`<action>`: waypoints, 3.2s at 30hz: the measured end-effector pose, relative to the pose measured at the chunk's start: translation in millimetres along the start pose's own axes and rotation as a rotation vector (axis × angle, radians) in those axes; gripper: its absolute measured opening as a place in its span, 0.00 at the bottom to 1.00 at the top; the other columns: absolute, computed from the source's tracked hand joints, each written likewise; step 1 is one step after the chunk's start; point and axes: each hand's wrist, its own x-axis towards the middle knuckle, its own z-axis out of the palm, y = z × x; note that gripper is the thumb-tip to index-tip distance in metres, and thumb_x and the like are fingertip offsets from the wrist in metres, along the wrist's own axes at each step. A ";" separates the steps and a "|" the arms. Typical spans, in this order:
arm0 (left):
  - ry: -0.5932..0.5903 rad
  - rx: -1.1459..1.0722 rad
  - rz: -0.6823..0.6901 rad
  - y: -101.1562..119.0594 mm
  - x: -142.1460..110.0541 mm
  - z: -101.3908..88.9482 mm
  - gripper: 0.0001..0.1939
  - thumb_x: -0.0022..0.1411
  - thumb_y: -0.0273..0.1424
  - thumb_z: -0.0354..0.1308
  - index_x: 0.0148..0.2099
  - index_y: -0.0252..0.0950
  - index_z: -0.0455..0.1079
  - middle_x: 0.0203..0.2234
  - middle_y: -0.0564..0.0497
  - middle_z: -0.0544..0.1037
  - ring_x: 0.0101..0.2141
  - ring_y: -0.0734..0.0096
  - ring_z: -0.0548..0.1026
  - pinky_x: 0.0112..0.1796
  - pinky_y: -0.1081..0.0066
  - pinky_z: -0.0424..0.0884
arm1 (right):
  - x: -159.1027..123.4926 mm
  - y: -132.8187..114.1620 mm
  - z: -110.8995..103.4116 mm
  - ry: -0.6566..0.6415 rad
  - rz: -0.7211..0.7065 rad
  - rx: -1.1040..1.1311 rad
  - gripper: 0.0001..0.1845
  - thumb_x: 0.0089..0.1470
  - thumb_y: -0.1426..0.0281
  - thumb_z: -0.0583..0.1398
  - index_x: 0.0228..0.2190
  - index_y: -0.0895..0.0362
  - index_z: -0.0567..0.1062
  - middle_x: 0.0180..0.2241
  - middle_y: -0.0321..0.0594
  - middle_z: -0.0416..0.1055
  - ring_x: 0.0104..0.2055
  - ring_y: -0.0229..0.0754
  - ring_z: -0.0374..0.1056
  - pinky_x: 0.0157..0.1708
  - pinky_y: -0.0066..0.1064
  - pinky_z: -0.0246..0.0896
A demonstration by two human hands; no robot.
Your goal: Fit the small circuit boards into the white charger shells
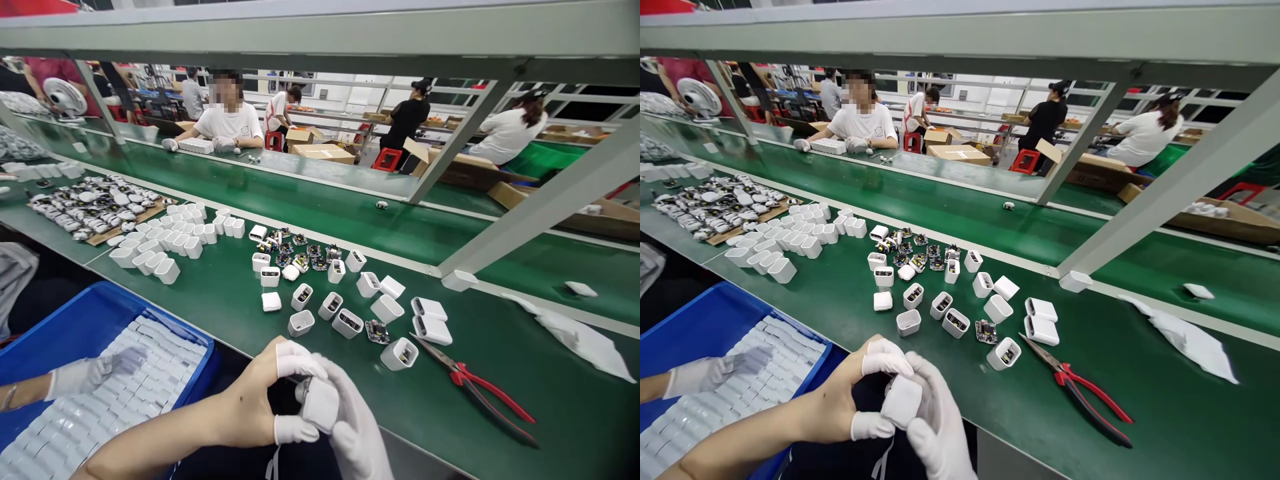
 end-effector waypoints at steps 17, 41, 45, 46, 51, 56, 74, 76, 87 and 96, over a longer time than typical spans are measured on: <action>0.121 0.741 -0.028 -56.3 38.7 -11.3 0.22 0.59 0.23 0.53 0.56 0.37 0.65 0.49 0.42 0.73 0.50 0.55 0.72 0.51 0.53 0.71 | 14.3 -7.3 -43.6 0.439 -0.236 -0.240 0.28 0.46 0.57 0.70 0.48 0.56 0.77 0.49 0.50 0.76 0.54 0.60 0.70 0.52 0.49 0.66; -0.165 -0.060 -0.156 -42.0 35.1 9.3 0.49 0.54 0.19 0.59 0.71 0.43 0.38 0.52 0.47 0.72 0.51 0.64 0.73 0.55 0.61 0.68 | 29.2 -19.3 -42.8 0.120 -0.358 -0.729 0.20 0.51 0.71 0.68 0.47 0.50 0.76 0.46 0.43 0.74 0.48 0.49 0.72 0.49 0.41 0.71; -0.173 -0.047 -0.152 -42.7 35.4 9.0 0.47 0.55 0.21 0.59 0.71 0.43 0.40 0.54 0.46 0.71 0.51 0.64 0.73 0.56 0.60 0.67 | 34.7 -15.5 -45.8 0.025 -0.377 -0.817 0.23 0.54 0.72 0.66 0.51 0.47 0.72 0.49 0.42 0.72 0.52 0.48 0.69 0.52 0.42 0.68; -0.173 -0.037 -0.154 -43.1 35.2 8.9 0.47 0.55 0.21 0.59 0.71 0.42 0.40 0.54 0.45 0.71 0.51 0.63 0.73 0.56 0.60 0.67 | 35.6 -15.3 -46.8 0.018 -0.390 -0.838 0.24 0.54 0.72 0.65 0.52 0.47 0.71 0.50 0.42 0.71 0.52 0.48 0.69 0.52 0.42 0.68; -0.179 -0.016 -0.180 -45.3 34.8 7.7 0.47 0.54 0.21 0.59 0.71 0.42 0.40 0.54 0.45 0.72 0.51 0.62 0.73 0.56 0.59 0.68 | 39.9 -18.9 -48.3 -0.030 -0.453 -0.961 0.25 0.55 0.73 0.65 0.54 0.47 0.69 0.49 0.42 0.71 0.52 0.48 0.69 0.51 0.41 0.69; -0.184 -0.037 -0.211 -47.9 35.3 6.9 0.47 0.54 0.21 0.60 0.71 0.41 0.42 0.57 0.43 0.69 0.55 0.59 0.71 0.58 0.57 0.66 | 43.6 -18.9 -44.3 -0.054 -0.487 -1.023 0.26 0.55 0.74 0.64 0.54 0.46 0.69 0.50 0.41 0.71 0.52 0.47 0.68 0.51 0.41 0.67; -0.193 -0.074 -0.153 -48.7 38.6 6.1 0.45 0.55 0.20 0.59 0.70 0.42 0.43 0.49 0.47 0.72 0.48 0.65 0.74 0.53 0.61 0.69 | 36.3 -22.3 -52.5 -0.007 -0.914 -1.330 0.19 0.53 0.72 0.62 0.48 0.51 0.74 0.41 0.42 0.77 0.47 0.52 0.70 0.46 0.47 0.66; -0.195 -0.067 -0.149 -49.1 38.7 6.1 0.45 0.55 0.20 0.59 0.70 0.42 0.43 0.49 0.47 0.72 0.48 0.65 0.74 0.54 0.61 0.69 | 39.2 -21.2 -49.8 -0.066 -0.940 -1.369 0.18 0.51 0.75 0.63 0.45 0.51 0.74 0.37 0.41 0.79 0.43 0.50 0.73 0.42 0.45 0.69; -0.089 -0.154 -0.268 -43.3 33.9 7.6 0.33 0.53 0.24 0.63 0.60 0.37 0.60 0.48 0.44 0.75 0.48 0.61 0.75 0.51 0.59 0.71 | 30.1 -16.4 -51.1 -0.088 -0.701 -1.177 0.19 0.54 0.73 0.61 0.49 0.52 0.70 0.46 0.45 0.72 0.50 0.50 0.69 0.48 0.47 0.67; -0.144 -0.499 -0.504 -12.2 14.0 6.0 0.40 0.42 0.22 0.69 0.58 0.38 0.63 0.42 0.48 0.76 0.37 0.70 0.76 0.44 0.66 0.72 | 9.2 -24.6 -21.3 -0.247 -0.810 -1.094 0.24 0.50 0.82 0.63 0.47 0.57 0.65 0.40 0.42 0.70 0.45 0.43 0.69 0.45 0.38 0.69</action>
